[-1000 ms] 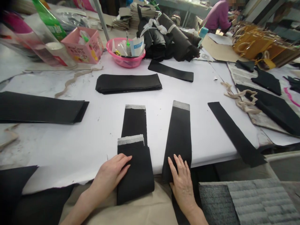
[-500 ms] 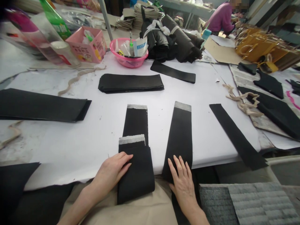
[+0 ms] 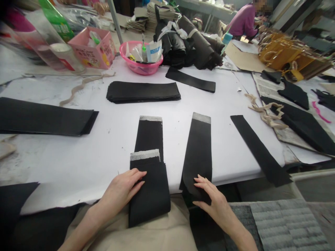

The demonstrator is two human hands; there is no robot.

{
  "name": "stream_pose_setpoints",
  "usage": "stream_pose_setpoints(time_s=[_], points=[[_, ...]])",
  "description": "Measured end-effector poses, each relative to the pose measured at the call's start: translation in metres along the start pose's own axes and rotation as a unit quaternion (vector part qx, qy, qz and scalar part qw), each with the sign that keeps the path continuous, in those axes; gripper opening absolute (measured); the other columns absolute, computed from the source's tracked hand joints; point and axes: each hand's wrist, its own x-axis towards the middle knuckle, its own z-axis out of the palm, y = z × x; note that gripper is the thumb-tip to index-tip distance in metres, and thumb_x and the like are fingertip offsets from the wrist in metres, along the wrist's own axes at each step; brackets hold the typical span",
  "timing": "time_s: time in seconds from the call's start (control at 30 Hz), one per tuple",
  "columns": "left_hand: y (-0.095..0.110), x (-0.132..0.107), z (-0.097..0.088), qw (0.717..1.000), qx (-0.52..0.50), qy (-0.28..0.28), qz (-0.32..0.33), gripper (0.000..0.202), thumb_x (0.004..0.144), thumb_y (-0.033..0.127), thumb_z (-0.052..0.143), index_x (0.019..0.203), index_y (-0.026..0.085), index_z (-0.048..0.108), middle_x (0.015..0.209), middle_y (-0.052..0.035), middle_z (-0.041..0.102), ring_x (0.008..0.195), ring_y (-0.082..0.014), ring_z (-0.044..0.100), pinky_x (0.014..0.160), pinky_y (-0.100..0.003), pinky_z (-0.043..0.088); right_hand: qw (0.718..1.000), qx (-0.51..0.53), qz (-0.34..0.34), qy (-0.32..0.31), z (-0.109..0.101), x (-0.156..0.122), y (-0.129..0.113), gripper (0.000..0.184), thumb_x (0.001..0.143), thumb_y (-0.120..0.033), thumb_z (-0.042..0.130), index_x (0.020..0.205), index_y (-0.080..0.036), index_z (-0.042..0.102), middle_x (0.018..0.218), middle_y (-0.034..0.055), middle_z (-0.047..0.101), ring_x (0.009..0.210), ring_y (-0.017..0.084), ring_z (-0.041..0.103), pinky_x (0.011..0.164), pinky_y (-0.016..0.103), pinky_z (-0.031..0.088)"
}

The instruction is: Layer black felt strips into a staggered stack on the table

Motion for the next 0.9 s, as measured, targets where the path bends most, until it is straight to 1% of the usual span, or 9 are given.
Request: stream_pose_setpoints(time_s=[0.07, 0.2, 0.27, 0.37, 0.47, 0.53, 0.6, 0.7, 0.9], points=[[0.0, 0.0, -0.001, 1.0, 0.0, -0.001, 0.003, 0.026, 0.094, 0.018, 0.047, 0.117, 0.023, 0.058, 0.099, -0.0026, 0.06, 0.088, -0.0182, 0.061, 0.078, -0.03, 0.049, 0.998, 0.05, 0.04, -0.002, -0.008, 0.003, 0.001, 0.028, 0.082, -0.031, 0.064, 0.109, -0.022, 0.059, 0.132, 0.0101, 0.057, 0.125, 0.027, 0.051, 0.106, 0.045, 0.041], [0.001, 0.0, -0.001, 1.0, -0.002, -0.001, 0.005, 0.026, 0.093, 0.018, 0.047, 0.116, 0.024, 0.059, 0.098, -0.0022, 0.061, 0.087, -0.018, 0.061, 0.078, -0.03, 0.048, 0.985, 0.145, 0.09, 0.026, -0.017, 0.007, 0.0, 0.019, 0.082, -0.036, 0.065, 0.092, -0.02, 0.062, 0.12, 0.0104, 0.065, 0.113, 0.027, 0.06, 0.1, 0.043, 0.047], [0.002, 0.0, -0.001, 1.0, -0.003, -0.003, 0.003, 0.026, 0.093, 0.018, 0.047, 0.116, 0.024, 0.059, 0.099, -0.0021, 0.061, 0.088, -0.018, 0.061, 0.078, -0.03, 0.048, 0.978, 0.174, 0.11, 0.042, -0.018, 0.008, 0.001, 0.02, 0.079, -0.039, 0.068, 0.083, -0.019, 0.065, 0.109, 0.0095, 0.07, 0.105, 0.027, 0.063, 0.097, 0.041, 0.049], [0.003, 0.001, -0.003, 1.0, -0.003, -0.01, 0.0, 0.026, 0.094, 0.018, 0.047, 0.116, 0.024, 0.059, 0.099, -0.0021, 0.06, 0.088, -0.0183, 0.061, 0.077, -0.03, 0.048, 0.967, 0.191, 0.155, 0.059, -0.015, 0.008, 0.007, 0.026, 0.078, -0.044, 0.068, 0.081, -0.018, 0.069, 0.092, 0.0065, 0.072, 0.09, 0.025, 0.065, 0.084, 0.034, 0.052], [0.004, 0.002, -0.005, 1.0, 0.001, -0.016, -0.004, 0.026, 0.093, 0.018, 0.047, 0.116, 0.024, 0.059, 0.098, -0.0023, 0.06, 0.086, -0.0184, 0.061, 0.076, -0.03, 0.049, 0.955, 0.221, 0.188, 0.054, -0.012, 0.008, 0.011, 0.033, 0.084, -0.049, 0.061, 0.082, -0.017, 0.068, 0.079, 0.0022, 0.066, 0.075, 0.019, 0.061, 0.067, 0.026, 0.05], [0.005, 0.003, -0.006, 1.0, -0.002, -0.015, -0.006, 0.027, 0.093, 0.018, 0.047, 0.116, 0.024, 0.059, 0.098, -0.0023, 0.061, 0.085, -0.018, 0.062, 0.075, -0.029, 0.049, 0.953, 0.234, 0.19, 0.039, -0.013, 0.01, 0.011, 0.035, 0.087, -0.049, 0.056, 0.078, -0.017, 0.065, 0.073, 0.0001, 0.062, 0.069, 0.016, 0.056, 0.062, 0.024, 0.047], [0.006, 0.004, -0.007, 1.0, -0.009, -0.014, -0.004, 0.027, 0.094, 0.018, 0.046, 0.116, 0.024, 0.059, 0.098, -0.0024, 0.061, 0.085, -0.0177, 0.062, 0.074, -0.028, 0.049, 0.955, 0.232, 0.184, 0.024, -0.015, 0.011, 0.008, 0.036, 0.088, -0.049, 0.055, 0.074, -0.017, 0.063, 0.07, -0.001, 0.059, 0.066, 0.015, 0.054, 0.061, 0.023, 0.046], [0.008, 0.006, -0.006, 1.0, -0.021, -0.018, 0.0, 0.027, 0.094, 0.019, 0.046, 0.116, 0.024, 0.059, 0.097, -0.0026, 0.061, 0.084, -0.0177, 0.062, 0.074, -0.028, 0.048, 0.957, 0.227, 0.177, 0.013, -0.021, 0.014, 0.006, 0.036, 0.088, -0.049, 0.056, 0.074, -0.017, 0.065, 0.072, -0.0005, 0.062, 0.069, 0.016, 0.056, 0.065, 0.024, 0.048], [0.016, 0.008, -0.005, 0.996, -0.086, -0.03, 0.012, 0.026, 0.092, 0.02, 0.048, 0.114, 0.024, 0.062, 0.098, -0.0027, 0.062, 0.083, -0.0166, 0.061, 0.07, -0.026, 0.046, 0.958, 0.24, 0.156, -0.017, -0.032, 0.019, 0.002, 0.034, 0.09, -0.047, 0.054, 0.096, -0.019, 0.072, 0.09, 0.004, 0.071, 0.084, 0.021, 0.064, 0.08, 0.031, 0.053]])
